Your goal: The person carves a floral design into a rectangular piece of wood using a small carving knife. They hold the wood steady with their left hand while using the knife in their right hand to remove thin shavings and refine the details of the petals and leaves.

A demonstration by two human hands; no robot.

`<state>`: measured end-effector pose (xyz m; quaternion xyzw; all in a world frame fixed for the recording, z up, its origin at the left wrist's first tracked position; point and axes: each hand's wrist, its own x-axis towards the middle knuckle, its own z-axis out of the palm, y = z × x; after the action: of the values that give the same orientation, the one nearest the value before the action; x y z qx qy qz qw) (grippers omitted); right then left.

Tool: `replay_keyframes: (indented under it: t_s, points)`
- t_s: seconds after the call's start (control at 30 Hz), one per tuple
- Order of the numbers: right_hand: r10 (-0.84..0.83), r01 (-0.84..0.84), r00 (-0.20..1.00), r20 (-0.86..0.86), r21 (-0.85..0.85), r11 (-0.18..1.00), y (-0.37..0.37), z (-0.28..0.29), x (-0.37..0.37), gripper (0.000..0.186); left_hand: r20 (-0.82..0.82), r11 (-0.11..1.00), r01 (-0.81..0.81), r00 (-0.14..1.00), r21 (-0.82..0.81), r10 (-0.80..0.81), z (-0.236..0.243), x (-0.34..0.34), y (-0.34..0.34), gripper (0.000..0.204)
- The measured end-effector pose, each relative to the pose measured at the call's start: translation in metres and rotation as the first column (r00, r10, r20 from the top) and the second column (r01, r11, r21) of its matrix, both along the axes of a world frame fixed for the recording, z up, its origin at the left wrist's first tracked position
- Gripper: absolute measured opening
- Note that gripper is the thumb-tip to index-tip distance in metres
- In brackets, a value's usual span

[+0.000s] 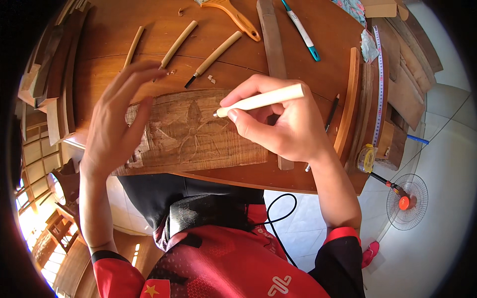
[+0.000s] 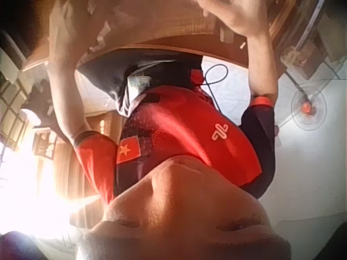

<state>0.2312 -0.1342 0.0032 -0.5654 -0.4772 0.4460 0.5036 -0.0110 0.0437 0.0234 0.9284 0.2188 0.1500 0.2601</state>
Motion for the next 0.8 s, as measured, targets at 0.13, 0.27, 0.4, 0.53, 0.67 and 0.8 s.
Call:
replay_keyframes:
  t_s: [0.13,0.27,0.4,0.53,0.67,0.8]
  points:
    - [0.030,-0.049,0.995,-0.094,-0.205,0.978,0.017,0.011,0.009,0.015,-0.065,1.000,0.022,0.998,-0.006,-0.022,-0.001,-0.013,-0.014,0.061]
    - [0.097,-0.137,0.983,-0.156,-0.270,0.953,0.031,0.012,0.020,0.014,-0.108,0.998,0.056,0.993,0.034,-0.052,-0.010,-0.020,-0.025,0.120]
    - [0.178,-0.206,0.977,-0.121,-0.289,0.935,0.047,0.014,0.026,0.014,-0.154,0.993,0.062,0.987,0.097,-0.046,-0.013,-0.023,-0.028,0.123]
    - [0.235,-0.280,0.957,-0.172,-0.318,0.906,0.061,0.011,0.035,0.016,-0.160,0.993,0.066,0.986,0.100,-0.049,-0.017,-0.024,-0.027,0.124]
    - [0.223,-0.295,0.948,-0.229,-0.352,0.888,0.062,0.014,0.038,0.016,-0.162,0.992,0.068,0.986,0.103,-0.050,-0.018,-0.024,-0.026,0.122]
    - [0.278,-0.310,0.948,-0.152,-0.266,0.913,0.058,0.015,0.030,0.019,-0.168,0.992,0.067,0.984,0.103,-0.049,-0.017,-0.023,-0.026,0.122]
